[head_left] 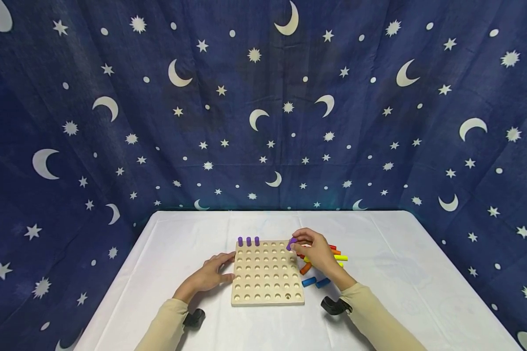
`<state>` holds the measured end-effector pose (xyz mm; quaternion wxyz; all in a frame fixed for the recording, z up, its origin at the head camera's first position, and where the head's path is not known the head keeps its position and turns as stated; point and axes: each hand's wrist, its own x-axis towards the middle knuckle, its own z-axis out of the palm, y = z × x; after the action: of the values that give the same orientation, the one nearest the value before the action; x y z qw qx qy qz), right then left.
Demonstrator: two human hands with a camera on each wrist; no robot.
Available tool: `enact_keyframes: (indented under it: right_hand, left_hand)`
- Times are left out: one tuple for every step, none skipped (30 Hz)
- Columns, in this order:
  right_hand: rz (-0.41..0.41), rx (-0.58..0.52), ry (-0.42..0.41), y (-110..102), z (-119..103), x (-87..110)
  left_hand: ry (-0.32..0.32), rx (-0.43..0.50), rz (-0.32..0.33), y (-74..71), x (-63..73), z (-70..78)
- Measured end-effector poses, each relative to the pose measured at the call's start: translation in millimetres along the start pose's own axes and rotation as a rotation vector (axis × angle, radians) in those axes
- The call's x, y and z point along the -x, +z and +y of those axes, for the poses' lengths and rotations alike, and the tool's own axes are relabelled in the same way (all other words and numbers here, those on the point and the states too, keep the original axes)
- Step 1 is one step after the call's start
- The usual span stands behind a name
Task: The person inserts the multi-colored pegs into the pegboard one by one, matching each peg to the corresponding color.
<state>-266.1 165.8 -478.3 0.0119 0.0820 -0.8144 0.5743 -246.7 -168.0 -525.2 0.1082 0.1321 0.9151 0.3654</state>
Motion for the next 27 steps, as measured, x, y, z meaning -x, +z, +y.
enact_keyframes:
  right_hand:
    - [-0.001,-0.006,-0.001,1.4,-0.7,-0.9]
    - [-0.002,-0.006,-0.011,3.0,-1.5,-1.8]
    - [-0.004,-0.011,-0.015,4.6,-2.1,-2.9]
    - [-0.007,-0.016,-0.021,6.0,-2.9,-3.9]
    - [-0.008,-0.022,-0.028,7.7,-3.3,-5.1]
    - [-0.009,-0.027,-0.033,9.5,-3.6,-6.5]
    - [-0.008,-0.030,-0.040,11.4,-3.8,-7.9]
    - [-0.008,-0.033,-0.044,13.2,-4.0,-9.2]
    - [-0.008,-0.037,-0.042,15.3,-4.2,-10.6]
    - [-0.008,-0.040,-0.045,17.4,-4.3,-12.0]
    - [-0.003,-0.041,-0.044,19.7,-4.3,-13.2]
    - [0.000,-0.042,-0.042,21.8,-4.3,-14.4]
    - [0.007,-0.044,-0.045,24.0,-4.1,-15.7]
    - [0.012,-0.049,-0.045,26.0,-4.1,-16.8]
    - [0.017,-0.056,-0.043,28.2,-3.7,-18.0]
    - [0.022,-0.061,-0.035,30.3,-3.0,-19.4]
    - [0.026,-0.062,-0.033,32.4,-2.2,-20.7]
    - [0.029,-0.065,-0.032,34.5,-1.1,-22.3]
    - [0.030,-0.072,-0.032,36.5,-0.3,-23.9]
    - [0.030,-0.078,-0.028,38.3,0.8,-25.4]
    - [0.032,-0.080,-0.022,40.0,1.9,-27.0]
    - [0.034,-0.083,-0.019,41.7,2.9,-28.7]
    - [0.034,-0.088,-0.016,43.3,3.7,-30.6]
    - [0.036,-0.095,-0.006,44.6,4.2,-32.3]
    - [0.038,-0.102,0.005,45.7,4.4,-33.9]
    - [0.042,-0.105,0.016,46.8,4.4,-35.7]
    - [0.044,-0.106,0.024,48.0,4.2,-37.6]
  left_hand:
    - [0.001,0.001,-0.001,0.2,-0.2,0.1]
    - [0.000,0.004,-0.002,0.3,-0.5,0.2]
    - [-0.002,0.004,-0.002,0.2,-0.6,0.3]
    - [-0.003,0.002,-0.004,0.0,-0.8,0.3]
    - [-0.002,0.002,-0.003,-0.2,-0.8,0.3]
    - [-0.001,0.003,-0.003,-0.4,-0.9,0.3]
    - [0.001,0.002,-0.001,-0.4,-1.0,0.2]
    - [0.002,0.004,-0.001,-0.6,-0.9,0.4]
    - [0.004,0.006,-0.001,-0.7,-0.8,0.5]
    - [0.007,0.007,-0.001,-0.7,-0.7,0.5]
    - [0.011,0.010,0.001,-0.6,-0.6,0.5]
    - [0.018,0.007,0.002,-0.6,-0.5,0.5]
    - [0.024,0.008,0.002,-0.7,-0.5,0.5]
    - [0.028,0.009,0.000,-0.7,-0.7,0.5]
    - [0.033,0.007,-0.001,-0.9,-0.7,0.5]
    - [0.037,0.003,-0.001,-1.1,-0.7,0.6]
    - [0.042,0.002,-0.001,-1.2,-0.7,0.6]
    - [0.051,-0.003,0.000,-1.6,-0.6,0.9]
    - [0.051,-0.001,-0.002,-1.7,-0.7,1.1]
    - [0.054,-0.004,-0.002,-1.7,-0.8,1.0]
    - [0.061,-0.009,0.000,-1.9,-0.8,0.9]
    - [0.062,-0.008,0.001,-1.9,-1.0,0.9]
    - [0.063,-0.007,0.003,-1.8,-1.4,0.7]
    - [0.062,-0.009,0.003,-1.8,-1.6,0.6]
    - [0.056,-0.005,0.003,-1.7,-1.8,0.4]
    - [0.054,-0.005,0.005,-1.6,-2.1,0.3]
    - [0.050,-0.004,0.007,-1.7,-2.3,0.3]
